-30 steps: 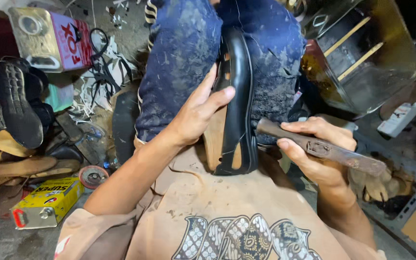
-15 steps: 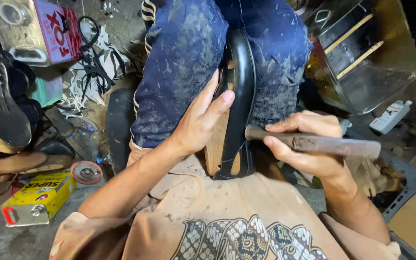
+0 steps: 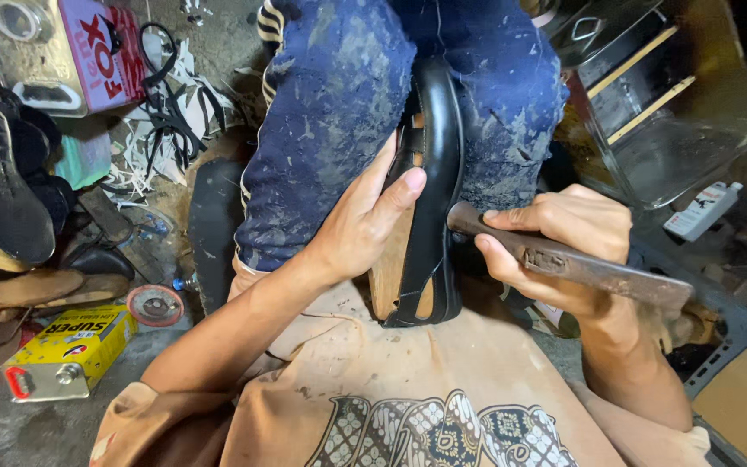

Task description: The person assembles leather shoes by hand, hammering a white shoe upper onto a wooden last, checking the fit of a black sole, and then hammering and shaping a black leather sandal around a last.

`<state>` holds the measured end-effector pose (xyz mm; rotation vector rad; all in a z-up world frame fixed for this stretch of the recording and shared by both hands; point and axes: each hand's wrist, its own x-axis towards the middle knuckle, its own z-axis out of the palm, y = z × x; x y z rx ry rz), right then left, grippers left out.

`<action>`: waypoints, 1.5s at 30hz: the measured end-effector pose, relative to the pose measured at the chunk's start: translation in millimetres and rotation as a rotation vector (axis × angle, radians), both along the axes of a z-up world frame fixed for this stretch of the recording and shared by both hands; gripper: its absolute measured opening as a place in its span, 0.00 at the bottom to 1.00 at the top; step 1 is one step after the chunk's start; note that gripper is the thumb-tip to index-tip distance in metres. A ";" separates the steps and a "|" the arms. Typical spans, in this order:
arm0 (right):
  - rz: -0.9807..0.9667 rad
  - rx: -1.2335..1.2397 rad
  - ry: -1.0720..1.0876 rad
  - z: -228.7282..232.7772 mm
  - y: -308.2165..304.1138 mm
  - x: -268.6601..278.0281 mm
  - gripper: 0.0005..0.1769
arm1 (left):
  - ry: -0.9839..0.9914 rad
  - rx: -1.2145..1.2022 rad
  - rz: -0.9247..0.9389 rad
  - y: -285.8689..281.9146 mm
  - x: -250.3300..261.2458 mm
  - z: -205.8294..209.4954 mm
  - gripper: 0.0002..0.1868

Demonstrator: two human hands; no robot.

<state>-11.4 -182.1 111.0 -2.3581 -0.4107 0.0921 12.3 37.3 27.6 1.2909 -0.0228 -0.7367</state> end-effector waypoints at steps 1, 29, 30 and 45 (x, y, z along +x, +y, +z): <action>-0.007 0.006 0.013 0.3 -1.8 -1.4 0.06 | -0.013 0.005 -0.005 -0.4 1.7 3.9 0.42; -0.228 0.031 -0.118 -3.2 0.4 -35.8 0.11 | 0.063 -0.001 -0.159 -3.6 28.0 13.6 0.42; -0.226 0.029 -0.116 -4.9 0.7 -34.6 0.11 | 0.065 -0.003 -0.158 -5.3 26.1 10.2 0.42; 0.311 -0.079 -0.223 12.8 -11.3 46.9 0.12 | 0.306 0.192 -0.320 -2.9 30.7 6.3 0.61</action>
